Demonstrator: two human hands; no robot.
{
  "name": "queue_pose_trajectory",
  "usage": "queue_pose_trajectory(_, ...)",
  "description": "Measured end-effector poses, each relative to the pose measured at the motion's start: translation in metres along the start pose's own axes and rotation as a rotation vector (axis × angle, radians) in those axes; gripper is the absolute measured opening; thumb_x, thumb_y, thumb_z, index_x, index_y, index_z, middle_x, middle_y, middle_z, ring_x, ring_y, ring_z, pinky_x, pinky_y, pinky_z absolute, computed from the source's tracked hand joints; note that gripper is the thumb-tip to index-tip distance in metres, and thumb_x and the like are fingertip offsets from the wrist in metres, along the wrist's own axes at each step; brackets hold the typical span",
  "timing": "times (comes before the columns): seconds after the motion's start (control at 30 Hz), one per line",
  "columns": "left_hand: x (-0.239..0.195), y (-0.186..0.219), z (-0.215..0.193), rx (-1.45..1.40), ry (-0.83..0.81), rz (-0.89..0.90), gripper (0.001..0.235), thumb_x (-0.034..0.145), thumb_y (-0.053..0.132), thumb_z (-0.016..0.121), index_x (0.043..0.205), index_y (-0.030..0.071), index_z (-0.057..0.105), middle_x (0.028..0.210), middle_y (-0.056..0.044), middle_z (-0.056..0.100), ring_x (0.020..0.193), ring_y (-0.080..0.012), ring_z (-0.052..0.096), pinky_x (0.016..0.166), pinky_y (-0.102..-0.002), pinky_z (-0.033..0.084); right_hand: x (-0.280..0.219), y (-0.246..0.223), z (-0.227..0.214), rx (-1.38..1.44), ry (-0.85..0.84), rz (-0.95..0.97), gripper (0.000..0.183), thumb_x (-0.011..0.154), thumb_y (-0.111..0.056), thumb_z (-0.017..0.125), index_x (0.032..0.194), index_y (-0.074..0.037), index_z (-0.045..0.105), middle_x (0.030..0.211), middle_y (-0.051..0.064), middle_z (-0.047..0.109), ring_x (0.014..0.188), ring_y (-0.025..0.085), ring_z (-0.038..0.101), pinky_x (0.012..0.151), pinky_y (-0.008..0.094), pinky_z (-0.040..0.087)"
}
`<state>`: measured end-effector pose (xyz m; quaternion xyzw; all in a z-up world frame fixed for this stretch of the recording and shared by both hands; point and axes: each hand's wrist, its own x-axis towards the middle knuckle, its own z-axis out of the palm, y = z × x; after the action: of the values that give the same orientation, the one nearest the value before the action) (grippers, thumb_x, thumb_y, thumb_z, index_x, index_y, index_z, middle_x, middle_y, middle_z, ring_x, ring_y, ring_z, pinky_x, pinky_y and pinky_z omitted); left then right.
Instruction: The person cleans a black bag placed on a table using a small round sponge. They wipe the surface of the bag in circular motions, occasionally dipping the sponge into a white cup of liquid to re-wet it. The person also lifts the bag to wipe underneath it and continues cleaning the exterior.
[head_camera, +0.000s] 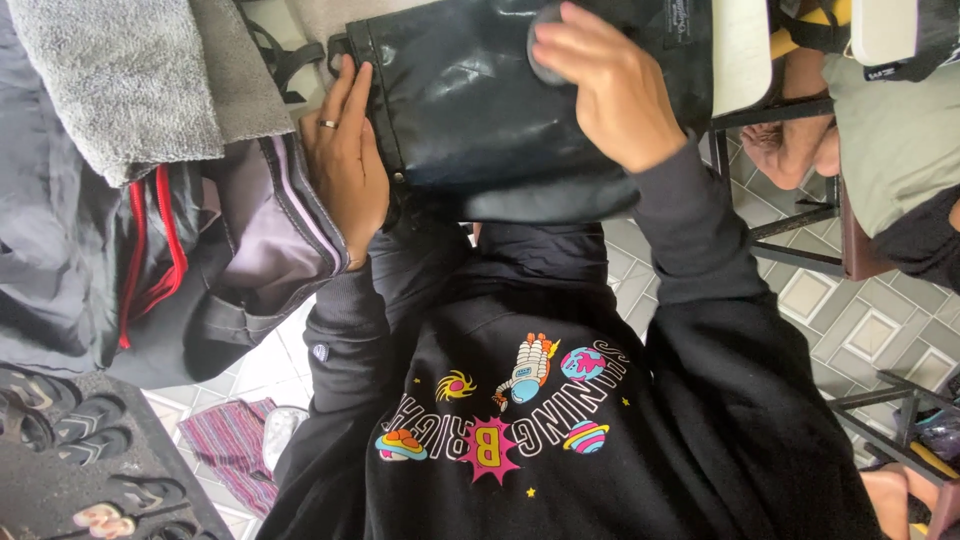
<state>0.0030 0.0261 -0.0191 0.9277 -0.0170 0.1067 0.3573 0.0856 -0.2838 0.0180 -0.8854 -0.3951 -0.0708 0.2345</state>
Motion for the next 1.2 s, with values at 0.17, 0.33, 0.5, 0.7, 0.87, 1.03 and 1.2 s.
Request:
queue_pose_trajectory(0.17, 0.001, 0.003, 0.000, 0.047, 0.022, -0.004, 0.050, 0.108, -0.002, 0.043, 0.154, 0.017, 0.052, 0.159, -0.003, 0.047, 0.114, -0.0322, 0.053, 0.100, -0.039, 0.049, 0.023, -0.011, 0.000, -0.010, 0.086, 0.021, 0.045, 0.090, 0.026, 0.042, 0.123, 0.014, 0.069, 0.131, 0.023, 0.068, 0.122, 0.042, 0.061, 0.106, 0.048, 0.052)
queue_pose_trajectory(0.33, 0.000, 0.007, -0.001, 0.108, 0.036, 0.003, 0.050, 0.108, -0.004, 0.046, 0.153, 0.017, 0.053, 0.158, -0.003, 0.050, 0.108, -0.0284, 0.053, 0.089, -0.035, 0.050, -0.032, -0.039, -0.009, 0.018, -0.007, 0.035, 0.045, 0.095, 0.023, 0.043, 0.126, 0.009, 0.073, 0.133, 0.022, 0.070, 0.135, 0.044, 0.056, 0.115, 0.053, 0.048)
queue_pose_trajectory(0.5, 0.002, 0.009, -0.003, 0.129, 0.034, 0.028, 0.047, 0.109, -0.003, 0.048, 0.152, 0.015, 0.054, 0.157, -0.003, 0.051, 0.106, -0.0277, 0.054, 0.086, -0.035, 0.051, -0.080, -0.038, -0.020, -0.076, -0.025, 0.029, 0.034, 0.096, 0.021, 0.056, 0.113, 0.005, 0.080, 0.123, 0.015, 0.076, 0.130, 0.037, 0.061, 0.115, 0.051, 0.050)
queue_pose_trajectory(0.7, 0.003, 0.006, 0.000, 0.017, 0.017, -0.007, 0.048, 0.110, -0.002, 0.041, 0.154, 0.014, 0.051, 0.159, -0.008, 0.049, 0.117, -0.0303, 0.053, 0.101, -0.037, 0.047, -0.060, -0.011, -0.019, -0.072, 0.037, 0.070, 0.030, 0.105, 0.018, 0.053, 0.119, 0.009, 0.077, 0.128, 0.021, 0.074, 0.131, 0.044, 0.061, 0.113, 0.056, 0.050)
queue_pose_trajectory(0.87, 0.000, 0.000, 0.004, 0.115, 0.061, 0.042, 0.047, 0.110, -0.002, 0.048, 0.153, 0.015, 0.053, 0.157, -0.005, 0.051, 0.111, -0.0293, 0.055, 0.094, -0.036, 0.050, -0.003, 0.010, -0.020, -0.098, 0.107, 0.090, 0.055, 0.083, 0.029, 0.040, 0.127, 0.016, 0.071, 0.133, 0.025, 0.069, 0.121, 0.042, 0.062, 0.105, 0.048, 0.053)
queue_pose_trajectory(1.03, -0.001, 0.002, 0.004, 0.077, 0.043, 0.020, 0.048, 0.110, -0.003, 0.045, 0.154, 0.014, 0.050, 0.160, -0.005, 0.047, 0.116, -0.0302, 0.055, 0.098, -0.037, 0.048, 0.007, -0.003, -0.015, -0.134, 0.164, 0.143, 0.059, 0.083, 0.028, 0.039, 0.132, 0.009, 0.065, 0.131, 0.022, 0.067, 0.115, 0.044, 0.059, 0.095, 0.047, 0.053)
queue_pose_trajectory(1.2, 0.000, 0.005, 0.003, 0.092, 0.022, -0.024, 0.047, 0.110, -0.001, 0.045, 0.154, 0.015, 0.051, 0.159, -0.003, 0.047, 0.114, -0.0294, 0.055, 0.098, -0.037, 0.048, -0.046, -0.029, -0.028, -0.090, 0.072, 0.225, 0.054, 0.088, 0.025, 0.041, 0.131, 0.013, 0.071, 0.135, 0.024, 0.069, 0.131, 0.045, 0.054, 0.111, 0.051, 0.049)
